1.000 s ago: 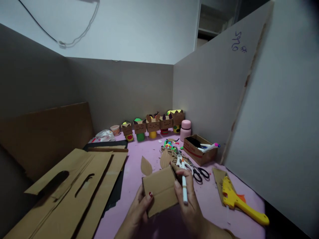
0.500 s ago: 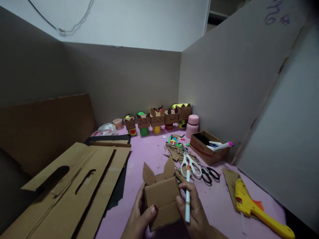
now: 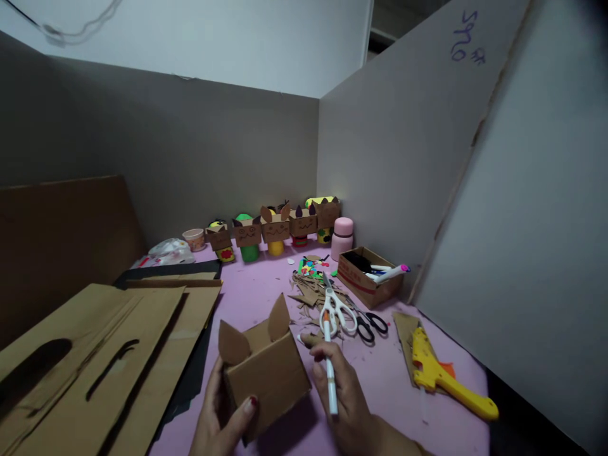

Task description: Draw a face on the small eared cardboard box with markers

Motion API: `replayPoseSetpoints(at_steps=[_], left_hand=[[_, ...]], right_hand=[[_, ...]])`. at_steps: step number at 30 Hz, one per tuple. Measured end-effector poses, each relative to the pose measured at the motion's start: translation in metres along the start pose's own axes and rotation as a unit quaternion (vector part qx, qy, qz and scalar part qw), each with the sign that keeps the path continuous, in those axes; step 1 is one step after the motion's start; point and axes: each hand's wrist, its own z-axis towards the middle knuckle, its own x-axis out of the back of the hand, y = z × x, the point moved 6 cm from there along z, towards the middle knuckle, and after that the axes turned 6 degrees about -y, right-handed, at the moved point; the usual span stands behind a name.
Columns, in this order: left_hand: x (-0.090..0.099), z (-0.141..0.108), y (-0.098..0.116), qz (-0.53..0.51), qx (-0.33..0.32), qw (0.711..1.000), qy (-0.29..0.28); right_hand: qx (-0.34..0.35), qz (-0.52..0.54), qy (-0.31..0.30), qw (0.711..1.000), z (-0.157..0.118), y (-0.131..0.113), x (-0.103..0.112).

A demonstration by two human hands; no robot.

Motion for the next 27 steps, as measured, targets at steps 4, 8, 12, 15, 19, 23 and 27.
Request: replayPoseSetpoints(at_steps=[4, 8, 12, 15, 19, 23, 27], left_hand=[[0.006, 0.004, 0.013, 0.01, -0.048, 0.998, 0.029], [0.015, 0.008, 0.019, 0.029, -0.079, 0.996, 0.04], [0.02, 0.01, 0.027, 0.052, -0.081, 0.994, 0.046], [0.02, 0.012, 0.029, 0.049, -0.123, 0.99, 0.044], [0.023, 0.027, 0.011, 0.067, -0.142, 0.988, -0.007], [0.033, 0.039, -0.002, 0.093, -0.149, 0.984, -0.027], [0.035, 0.036, 0.004, 0.134, -0.158, 0.978, -0.027]], right_hand=[[-0.003, -0.016, 0.011, 1.0, 0.001, -0.004, 0.001], [-0.009, -0.037, 0.003, 0.999, 0.006, -0.006, 0.001], [-0.037, -0.083, 0.051, 0.995, 0.015, 0.005, 0.019], [-0.048, -0.139, 0.074, 0.986, 0.02, 0.017, 0.029], [-0.042, -0.219, 0.025, 0.974, 0.026, 0.03, 0.017], [-0.043, -0.292, -0.032, 0.955, 0.031, 0.039, -0.008], [-0.05, -0.316, -0.067, 0.945, 0.036, 0.048, -0.021]])
